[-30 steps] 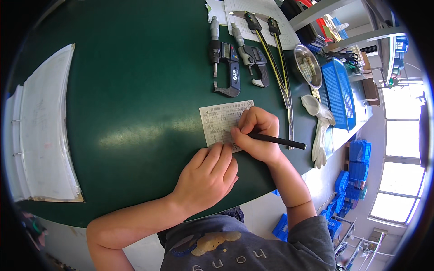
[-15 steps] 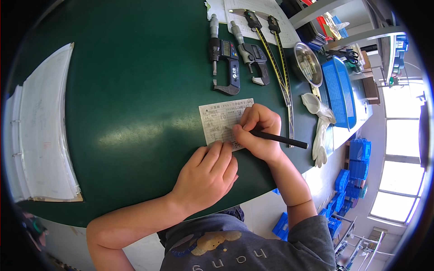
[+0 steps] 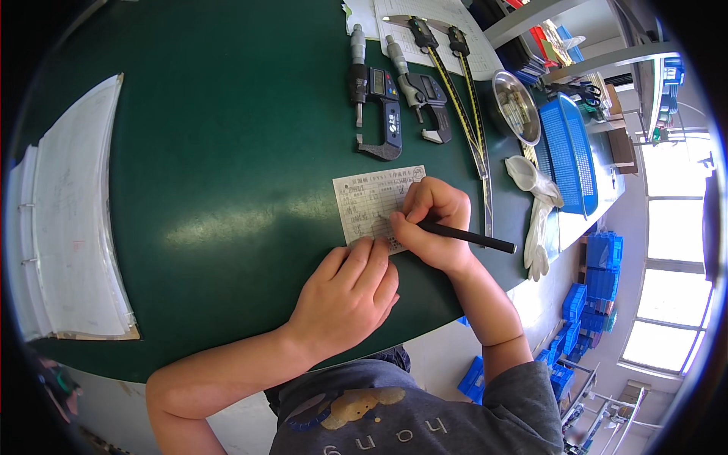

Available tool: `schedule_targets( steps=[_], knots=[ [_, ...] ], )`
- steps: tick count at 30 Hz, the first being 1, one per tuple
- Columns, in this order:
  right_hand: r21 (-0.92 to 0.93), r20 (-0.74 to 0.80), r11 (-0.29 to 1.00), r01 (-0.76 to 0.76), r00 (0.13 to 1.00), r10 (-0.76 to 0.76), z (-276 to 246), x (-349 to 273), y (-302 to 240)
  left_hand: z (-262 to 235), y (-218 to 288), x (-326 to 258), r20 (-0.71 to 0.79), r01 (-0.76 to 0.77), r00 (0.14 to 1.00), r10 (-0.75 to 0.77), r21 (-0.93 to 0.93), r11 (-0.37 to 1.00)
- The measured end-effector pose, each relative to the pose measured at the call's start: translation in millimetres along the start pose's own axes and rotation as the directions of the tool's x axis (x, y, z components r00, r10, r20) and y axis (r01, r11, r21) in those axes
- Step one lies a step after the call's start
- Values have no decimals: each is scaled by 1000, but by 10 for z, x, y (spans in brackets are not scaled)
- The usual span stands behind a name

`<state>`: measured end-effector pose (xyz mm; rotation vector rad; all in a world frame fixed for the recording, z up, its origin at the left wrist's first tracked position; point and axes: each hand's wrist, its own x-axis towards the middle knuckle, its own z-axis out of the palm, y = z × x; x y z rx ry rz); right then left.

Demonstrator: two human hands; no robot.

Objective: Measuring the length of metal components using digital calipers and recording the data on a form.

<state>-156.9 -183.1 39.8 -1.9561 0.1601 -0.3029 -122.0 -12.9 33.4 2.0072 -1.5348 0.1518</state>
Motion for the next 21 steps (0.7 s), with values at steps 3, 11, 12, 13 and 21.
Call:
schedule_targets(
  steps=[3, 11, 12, 13, 21],
  knots=[
    [66, -32, 998, 21, 999, -19, 5, 7, -14, -9, 5, 7, 6, -1, 1000, 1, -5, 1000],
    [397, -275, 917, -45, 947, 166, -224, 15, -132, -15, -8, -1, 24, -8, 1000, 10, -57, 998],
    [422, -242, 906, -37, 958, 152, -238, 29, -114, -21, -9, -2, 27, -11, 1000, 12, -53, 999],
    [422, -243, 906, -36, 958, 151, -235, 29, -137, -26, -9, -2, 31, -13, 999, 14, -48, 999],
    [133, -7, 989, -59, 998, 60, -168, 60, -6, -49, -52, 67, 83, -103, 992, 93, 123, 987]
  ],
)
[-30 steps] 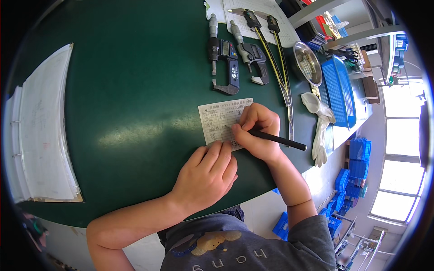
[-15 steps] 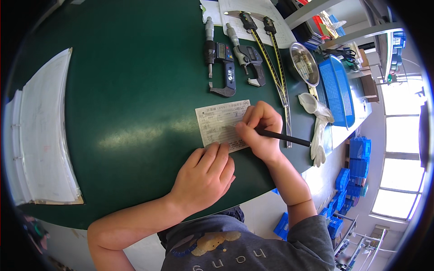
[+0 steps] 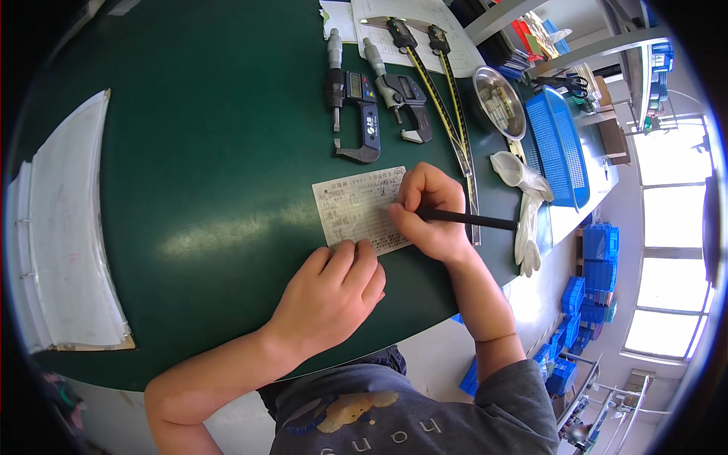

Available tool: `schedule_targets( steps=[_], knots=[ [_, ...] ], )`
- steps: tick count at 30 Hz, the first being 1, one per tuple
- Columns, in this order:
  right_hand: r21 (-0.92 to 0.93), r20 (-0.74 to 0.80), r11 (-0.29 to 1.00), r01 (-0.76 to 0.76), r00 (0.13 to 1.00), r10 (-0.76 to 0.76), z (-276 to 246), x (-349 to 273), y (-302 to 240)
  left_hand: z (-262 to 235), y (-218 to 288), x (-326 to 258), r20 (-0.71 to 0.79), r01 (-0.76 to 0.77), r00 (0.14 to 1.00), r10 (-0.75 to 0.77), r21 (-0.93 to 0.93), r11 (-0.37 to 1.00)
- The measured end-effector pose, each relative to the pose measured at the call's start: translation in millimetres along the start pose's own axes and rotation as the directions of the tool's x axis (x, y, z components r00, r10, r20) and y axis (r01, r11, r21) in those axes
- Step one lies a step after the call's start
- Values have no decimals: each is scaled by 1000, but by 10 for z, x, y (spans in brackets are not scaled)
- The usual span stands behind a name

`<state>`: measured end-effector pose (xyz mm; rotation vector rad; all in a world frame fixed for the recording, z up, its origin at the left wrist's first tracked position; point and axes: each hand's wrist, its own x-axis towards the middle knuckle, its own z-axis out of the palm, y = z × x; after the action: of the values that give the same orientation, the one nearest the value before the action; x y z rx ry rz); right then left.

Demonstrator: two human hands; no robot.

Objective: Measuring the length of metal components using digital calipers and recording the data on a form.

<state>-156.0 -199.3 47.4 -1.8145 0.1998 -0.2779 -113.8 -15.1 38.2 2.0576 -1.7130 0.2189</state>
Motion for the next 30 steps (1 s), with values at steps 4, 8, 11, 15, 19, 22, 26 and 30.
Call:
schedule_targets(
  steps=[4, 8, 11, 15, 19, 22, 26, 30],
  knots=[
    [-76, -27, 995, 60, 998, -62, 12, -15, 104, 7, -1, 8, -13, -3, 1000, 3, 2, 1000],
    [-79, -76, 993, 92, 992, -98, 53, 1, 131, 27, -12, -13, -29, -3, 1000, 3, 0, 1000],
    [-83, -9, 993, 82, 997, -83, 34, -1, 95, 40, -13, -21, -31, -4, 1000, 4, -4, 1000],
    [-136, 3, 986, 96, 995, -97, 31, 0, 104, 44, -14, -24, -38, 3, 999, -3, -8, 1000],
    [-132, 4, 987, 91, 996, -91, 23, -1, 97, 54, -11, -22, -51, 8, 999, -9, -15, 1000],
    [-124, 13, 988, 88, 996, -87, 18, -2, 100, 56, -11, -22, -53, 11, 999, -12, -17, 1000],
    [-148, 24, 985, 92, 996, -89, 12, -4, 101, 53, -10, -20, -56, 12, 998, -13, -15, 1000],
    [-106, 17, 989, 99, 995, -98, 16, -5, 95, 52, -8, -22, -58, 15, 998, -16, -19, 1000]
  ],
)
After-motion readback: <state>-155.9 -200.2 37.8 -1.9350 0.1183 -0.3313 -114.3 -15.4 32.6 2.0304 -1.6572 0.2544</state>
